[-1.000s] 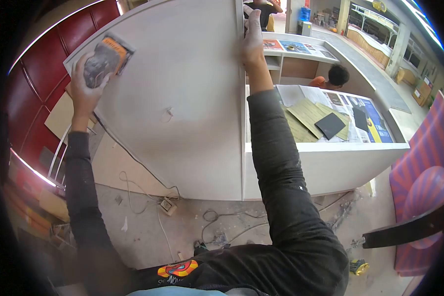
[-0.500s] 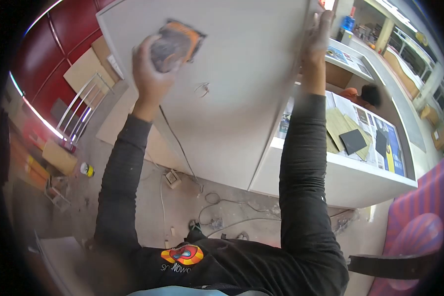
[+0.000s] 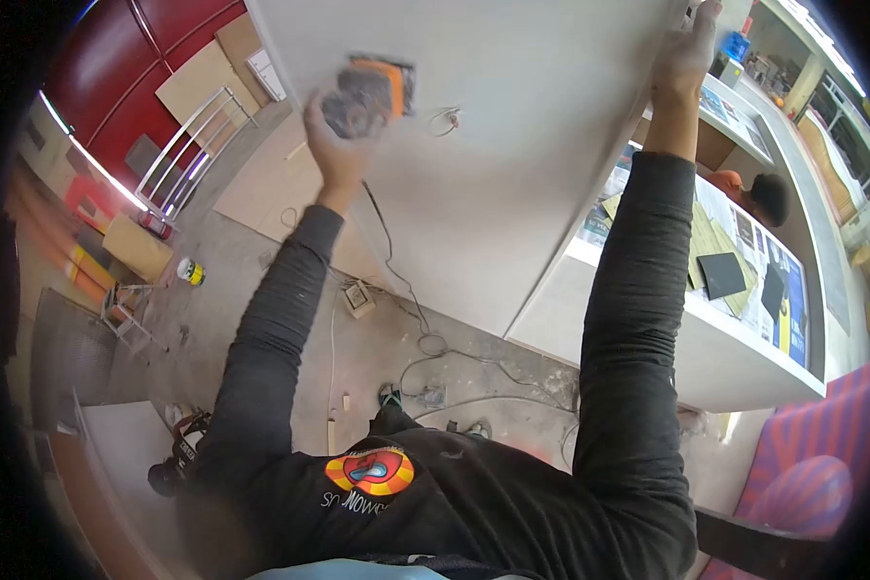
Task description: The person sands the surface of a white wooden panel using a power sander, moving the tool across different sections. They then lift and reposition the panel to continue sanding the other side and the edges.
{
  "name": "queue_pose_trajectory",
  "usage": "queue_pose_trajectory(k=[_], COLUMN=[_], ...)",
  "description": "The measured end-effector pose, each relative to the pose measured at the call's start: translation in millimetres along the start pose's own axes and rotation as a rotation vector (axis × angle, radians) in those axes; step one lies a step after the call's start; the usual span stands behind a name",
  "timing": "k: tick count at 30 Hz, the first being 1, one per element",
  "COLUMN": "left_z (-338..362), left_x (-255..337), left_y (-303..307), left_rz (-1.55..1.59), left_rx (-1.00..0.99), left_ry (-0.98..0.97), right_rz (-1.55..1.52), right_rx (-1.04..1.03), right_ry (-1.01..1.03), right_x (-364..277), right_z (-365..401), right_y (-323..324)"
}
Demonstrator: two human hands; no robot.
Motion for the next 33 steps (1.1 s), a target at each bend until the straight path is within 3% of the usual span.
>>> queue_pose_trajectory(k=[3,7,9,11,14,16,20,22,23,24,25,26,27,33], left_z=[48,29,-1,-20,-28,-15,20,10,1,-8,-9,-15,-18,57], left_x=[-3,21,50,61,94,125,151,142,134,132,136,132,125,170], left_y=[-10,-17,-8,-10,-16,-27,-49,-43,-39,-27,-29,-25,-22,-59], left_rz=[-0.022,-0.031,-0.004,-0.001,0.063,-0.041,-0.089,-0.082,-0.075,0.003,0.007,0.058,0.109,-0.014], left_rx=[-0.146,-0.178,-0.034,-0.033,0.000,-0.063,-0.258,-0.233,-0.207,-0.032,-0.037,0.009,0.057,-0.232], left_ry=[0.021,0.002,-0.086,-0.045,-0.134,-0.211,-0.324,-0.286,-0.248,-0.260,-0.263,-0.158,-0.053,-0.259], right_rz=[-0.009,-0.068,-0.063,-0.057,-0.067,-0.046,0.126,-1.031,-1.027,-0.788,-0.549,-0.311,-0.308,-0.186], right_rx=[0.026,-0.021,-0.036,-0.049,-0.019,-0.152,-0.086,-0.248,-0.246,-0.235,-0.220,-0.205,-0.201,-0.075], right_ry=[-0.034,0.025,0.004,-0.014,-0.002,0.033,0.013,-0.011,-0.006,-0.014,-0.022,-0.031,-0.028,0.097], right_x=[3,-3,1,6,14,21,67,124,96,65,24,-3,-6,-20], right_z=[3,2,3,0,-9,-15,-49,-84,-72,-43,-7,6,6,13], right_y=[2,-4,0,5,21,23,73,100,78,39,2,-21,-23,-27])
Point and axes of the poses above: each hand's wrist, its own z-axis away from the middle knuckle, its own y-axis out of the back of the hand, x = y × z, the point moved 9 cm from there along -z, towards the middle knuckle, and after that the axes turned 5 degrees about y, right-handed, at the moved point
